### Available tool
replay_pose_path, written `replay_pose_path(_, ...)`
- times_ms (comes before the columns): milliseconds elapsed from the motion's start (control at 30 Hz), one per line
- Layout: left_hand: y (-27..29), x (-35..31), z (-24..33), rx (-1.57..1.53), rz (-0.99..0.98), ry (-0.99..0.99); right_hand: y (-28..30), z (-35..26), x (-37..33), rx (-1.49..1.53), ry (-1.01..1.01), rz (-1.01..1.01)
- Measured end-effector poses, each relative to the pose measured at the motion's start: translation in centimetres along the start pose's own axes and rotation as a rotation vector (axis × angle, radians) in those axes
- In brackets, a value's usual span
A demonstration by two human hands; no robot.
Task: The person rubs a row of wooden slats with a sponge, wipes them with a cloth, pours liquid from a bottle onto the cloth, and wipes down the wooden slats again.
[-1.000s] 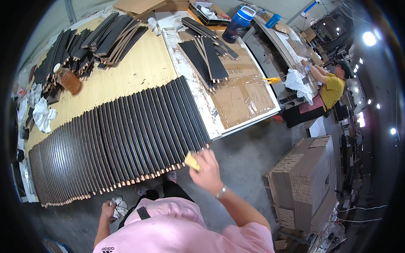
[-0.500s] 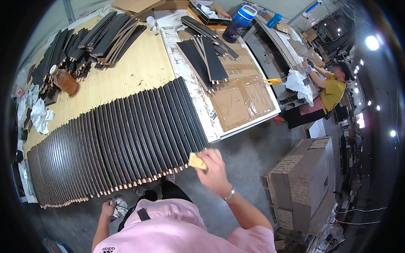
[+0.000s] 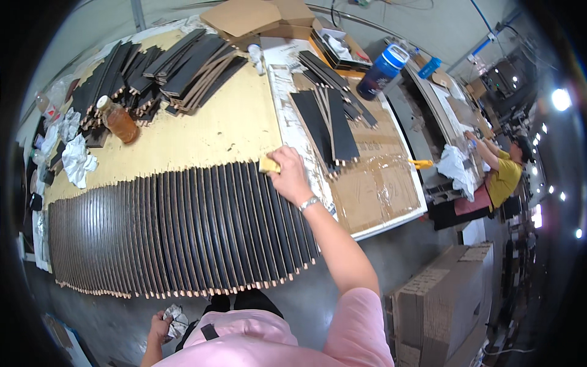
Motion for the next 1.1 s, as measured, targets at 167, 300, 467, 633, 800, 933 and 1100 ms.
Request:
replay_pose_path(167, -1.0, -2.7, -1.0, -0.225, 0.020, 0.059, -0.9, 2.4, 6.7, -0.161, -0.037, 0.113)
replay_pose_path(300, -1.7, -4.4, -1.5, -0.347, 0.055, 0.097, -2.4, -6.1, 1.9, 0.107, 0.139, -0.071)
replay_pose_path(467, -2.2, -3.1, -3.1, -0.292, 0.106, 0.075, -3.9, -10.0, -1.7, 0.143, 0.298, -0.342)
replay_pose_path(633, -2.9, -2.1, -1.6, -0.382, 0.047, 0.061, -7.3, -4.2, 8.1, 0.076, 0.239, -0.119)
replay_pose_path(800, -3.0, -3.0, -1.6, -0.309, 0.127, 0.085, -7.3, -4.3, 10.3, 0.015, 0.142, 0.068)
replay_pose_path(933, -3.6, -4.2, 0.5, -0.307, 0.104, 0.087, -4.9, -5.8, 1.6, 0.088, 0.148, -0.088)
replay_pose_path(1100, -4.1, -2.5, -1.4, -0.320, 0.069, 0.109, 1.8, -12.7, -12.7, 0.186, 0.224, -0.286)
Point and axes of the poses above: each hand's wrist, its own x-axis towards the middle knuckle, its own y-axis out of the back of the hand, z = x × y, the point moved 4 cm from there along x, towards the middle knuckle, and after that the axes turned 8 degrees about y, right-handed, at the moved point
